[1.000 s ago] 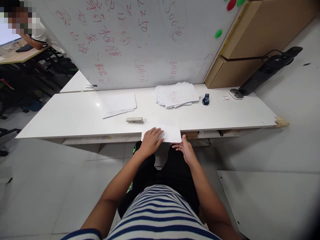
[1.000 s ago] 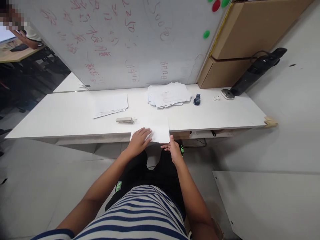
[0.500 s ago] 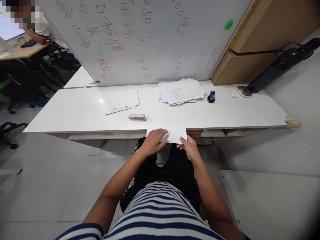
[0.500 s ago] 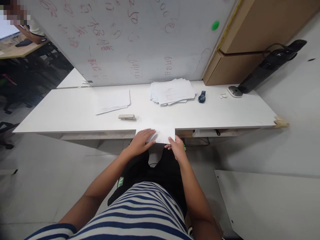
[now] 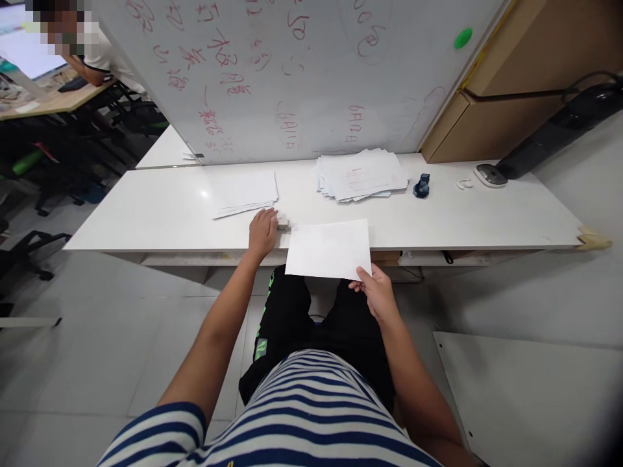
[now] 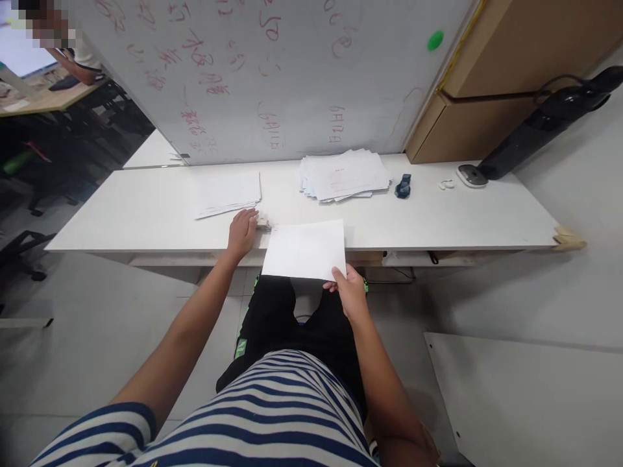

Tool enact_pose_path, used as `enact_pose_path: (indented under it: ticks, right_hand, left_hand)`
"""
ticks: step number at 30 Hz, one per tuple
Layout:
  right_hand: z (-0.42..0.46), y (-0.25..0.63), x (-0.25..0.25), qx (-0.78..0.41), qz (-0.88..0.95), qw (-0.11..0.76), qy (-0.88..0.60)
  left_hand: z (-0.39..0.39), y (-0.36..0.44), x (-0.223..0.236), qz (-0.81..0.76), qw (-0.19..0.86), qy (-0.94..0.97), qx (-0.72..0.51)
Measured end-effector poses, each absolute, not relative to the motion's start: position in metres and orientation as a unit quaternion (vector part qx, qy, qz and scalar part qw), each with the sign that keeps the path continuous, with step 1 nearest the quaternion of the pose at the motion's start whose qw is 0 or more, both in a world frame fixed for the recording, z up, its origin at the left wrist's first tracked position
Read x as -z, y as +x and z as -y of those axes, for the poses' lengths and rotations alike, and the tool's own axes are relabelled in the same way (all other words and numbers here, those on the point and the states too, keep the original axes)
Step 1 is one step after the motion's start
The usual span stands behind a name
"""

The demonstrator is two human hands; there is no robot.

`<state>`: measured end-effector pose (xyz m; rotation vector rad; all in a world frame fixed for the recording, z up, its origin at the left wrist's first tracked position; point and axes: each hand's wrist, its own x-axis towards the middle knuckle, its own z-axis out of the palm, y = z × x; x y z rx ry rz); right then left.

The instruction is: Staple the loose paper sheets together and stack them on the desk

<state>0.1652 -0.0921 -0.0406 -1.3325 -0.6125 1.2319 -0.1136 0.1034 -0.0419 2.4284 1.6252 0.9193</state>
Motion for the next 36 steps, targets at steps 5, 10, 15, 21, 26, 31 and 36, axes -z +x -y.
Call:
enact_pose_path:
  ticks: [5, 10, 15, 21, 26, 31, 36]
  right_hand:
    - [0.087, 0.159, 0.040, -0.527, 0.266, 0.570, -0.571]
    - [0.083, 0.157, 0.040, -0.526, 0.264, 0.573, -0.570]
    - [0.081, 0.156, 0.040, -0.525, 0.263, 0.577, -0.568]
    - [0.075, 0.154, 0.044, -0.531, 0.277, 0.563, -0.570]
    - [0.069, 0.154, 0.043, -0.527, 0.281, 0.556, -0.578]
    - [0.065, 0.156, 0.041, -0.519, 0.293, 0.554, -0.581]
    - [0.066, 0.156, 0.042, -0.517, 0.301, 0.555, -0.578]
  left_hand:
    - [-0.099, -0.113, 0.050, -0.513, 0.020, 0.794, -0.326]
    - [-0.087, -0.112, 0.045, -0.488, -0.014, 0.813, -0.319]
    - [-0.079, -0.114, 0.046, -0.435, -0.037, 0.845, -0.308]
    - [-0.081, -0.117, 0.051, -0.423, -0.037, 0.844, -0.329]
    - [-0.080, -0.117, 0.053, -0.413, -0.011, 0.846, -0.336]
    - [-0.078, -0.114, 0.049, -0.432, -0.015, 0.844, -0.318]
    - [-0.077, -0.114, 0.048, -0.435, -0.023, 0.845, -0.310]
